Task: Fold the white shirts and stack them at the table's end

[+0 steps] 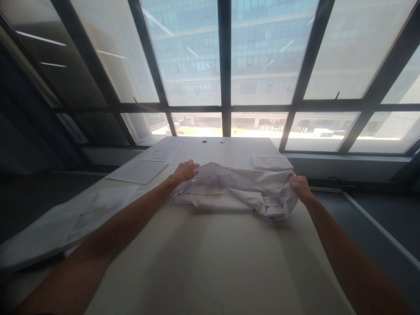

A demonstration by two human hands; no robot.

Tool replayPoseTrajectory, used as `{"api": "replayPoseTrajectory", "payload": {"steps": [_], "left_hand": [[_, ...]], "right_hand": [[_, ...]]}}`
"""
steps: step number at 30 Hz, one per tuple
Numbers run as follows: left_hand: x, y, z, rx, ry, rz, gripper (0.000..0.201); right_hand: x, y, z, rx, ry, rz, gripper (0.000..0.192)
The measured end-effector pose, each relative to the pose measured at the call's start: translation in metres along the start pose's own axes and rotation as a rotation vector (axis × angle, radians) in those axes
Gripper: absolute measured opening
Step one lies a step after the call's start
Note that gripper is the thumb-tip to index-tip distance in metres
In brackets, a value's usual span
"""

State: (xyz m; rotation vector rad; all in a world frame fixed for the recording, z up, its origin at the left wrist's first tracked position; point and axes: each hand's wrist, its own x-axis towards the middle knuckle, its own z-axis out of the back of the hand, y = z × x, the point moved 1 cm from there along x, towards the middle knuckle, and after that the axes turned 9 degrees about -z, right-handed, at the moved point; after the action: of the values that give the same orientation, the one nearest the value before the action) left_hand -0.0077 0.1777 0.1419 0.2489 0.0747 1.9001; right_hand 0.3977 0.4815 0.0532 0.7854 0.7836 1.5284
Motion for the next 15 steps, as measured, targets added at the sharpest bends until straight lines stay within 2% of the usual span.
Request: {"api": "replayPoseTrajectory", "payload": {"steps": [2, 3, 4, 5, 8, 9, 10, 13, 15], "left_hand": [[-0.023, -0.024, -0.017, -0.04, -0.143, -0.126, 0.049], [-0.037, -0.035, -0.028, -0.088, -0.198, -0.191, 0.05], [-0.052, -0.043, -0.039, -0.146, -0.215, -0.249, 0.046], [-0.066, -0.049, -0.05, -0.199, -0.206, -0.287, 0.042], [-0.1, -0.05, -0.081, -0.289, -0.117, -0.226, 0.045], [-0.106, -0.045, -0.089, -0.31, -0.084, -0.213, 0.048], [-0.11, -0.039, -0.095, -0.33, -0.056, -0.219, 0.05], [-0.109, -0.019, -0.102, -0.393, -0.028, -0.291, 0.045], [-0.099, -0.005, -0.103, -0.407, -0.038, -0.327, 0.04]], "right_hand": [[-0.003, -0.003, -0.001, -0.093, 0.011, 0.023, 0.021], [-0.006, -0.002, -0.003, -0.118, 0.006, 0.053, 0.012], [-0.01, 0.001, -0.006, -0.143, -0.015, 0.114, 0.012], [-0.015, 0.005, -0.01, -0.176, -0.047, 0.211, 0.02], [-0.042, 0.025, -0.028, -0.312, -0.082, 0.602, 0.033], [-0.052, 0.033, -0.036, -0.361, -0.017, 0.679, 0.034], [-0.062, 0.039, -0.045, -0.406, 0.103, 0.701, 0.034], [-0.088, 0.051, -0.065, -0.509, 0.514, 0.632, 0.036], [-0.099, 0.053, -0.071, -0.54, 0.639, 0.61, 0.03]]}}
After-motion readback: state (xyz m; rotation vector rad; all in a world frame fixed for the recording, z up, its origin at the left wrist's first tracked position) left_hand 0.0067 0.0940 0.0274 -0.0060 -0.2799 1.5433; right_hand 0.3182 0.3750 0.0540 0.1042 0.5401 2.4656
